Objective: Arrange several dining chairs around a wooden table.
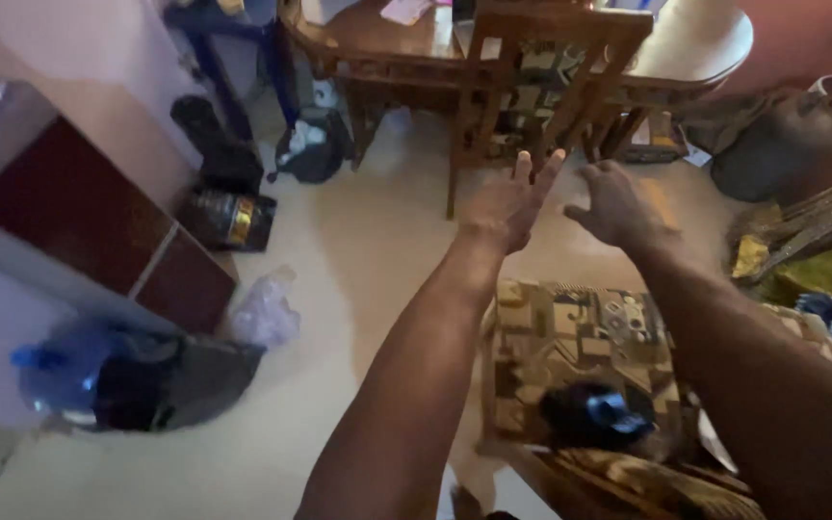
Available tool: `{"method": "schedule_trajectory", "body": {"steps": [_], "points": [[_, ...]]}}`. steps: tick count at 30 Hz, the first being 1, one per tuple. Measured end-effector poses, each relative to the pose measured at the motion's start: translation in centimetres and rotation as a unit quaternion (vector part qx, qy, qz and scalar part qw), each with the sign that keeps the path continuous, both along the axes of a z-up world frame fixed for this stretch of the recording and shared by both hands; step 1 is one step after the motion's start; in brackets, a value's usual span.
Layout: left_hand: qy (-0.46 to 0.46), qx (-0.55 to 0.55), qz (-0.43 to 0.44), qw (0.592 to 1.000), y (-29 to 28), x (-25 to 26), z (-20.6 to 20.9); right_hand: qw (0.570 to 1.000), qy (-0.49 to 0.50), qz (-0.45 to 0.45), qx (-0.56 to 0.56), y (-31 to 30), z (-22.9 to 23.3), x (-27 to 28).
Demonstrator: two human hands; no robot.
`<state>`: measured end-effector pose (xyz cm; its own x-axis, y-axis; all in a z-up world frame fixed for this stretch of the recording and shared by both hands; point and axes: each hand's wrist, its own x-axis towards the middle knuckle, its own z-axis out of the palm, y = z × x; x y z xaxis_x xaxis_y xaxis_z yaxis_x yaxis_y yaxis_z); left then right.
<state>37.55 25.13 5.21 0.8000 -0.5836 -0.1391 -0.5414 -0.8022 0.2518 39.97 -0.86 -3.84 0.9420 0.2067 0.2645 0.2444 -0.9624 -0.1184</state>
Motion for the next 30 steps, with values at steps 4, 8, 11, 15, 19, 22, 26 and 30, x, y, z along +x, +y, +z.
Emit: {"method": "schedule_trajectory", "body": {"steps": [4,8,11,15,19,22,26,30], "points": [[-0.098,-0.001,-0.051,0.994,2.2,5.0,-0.3,0.996,0.021,-0.073,0.042,4.0,6.0,1.5],[-0.081,-0.003,-0.057,0.995,4.1,8.8,1.3,0.997,-0.051,-0.056,0.014,4.3,9.6,3.4],[-0.127,-0.047,-0.068,0.988,3.7,11.3,-0.7,0.997,-0.034,-0.061,0.035,4.8,10.4,3.9],[-0.060,-0.073,-0.079,0.992,3.4,12.6,-0.2,0.996,-0.016,-0.093,0.011,4.8,8.0,6.5],[-0.024,0.012,-0.080,0.996,2.7,15.6,-2.8,0.997,0.056,-0.062,-0.004,3.3,0.9,11.3],[-0.013,0.010,-0.056,0.998,2.2,19.0,-5.4,0.999,0.028,-0.019,0.036,5.1,-0.3,14.0],[0.059,0.028,-0.016,0.998,2.6,21.2,-5.6,0.982,0.176,-0.074,0.003,7.0,-0.7,16.2],[0.086,0.056,-0.006,0.995,2.1,25.1,-4.3,0.977,0.184,-0.084,0.066,7.1,0.2,20.4]]}}
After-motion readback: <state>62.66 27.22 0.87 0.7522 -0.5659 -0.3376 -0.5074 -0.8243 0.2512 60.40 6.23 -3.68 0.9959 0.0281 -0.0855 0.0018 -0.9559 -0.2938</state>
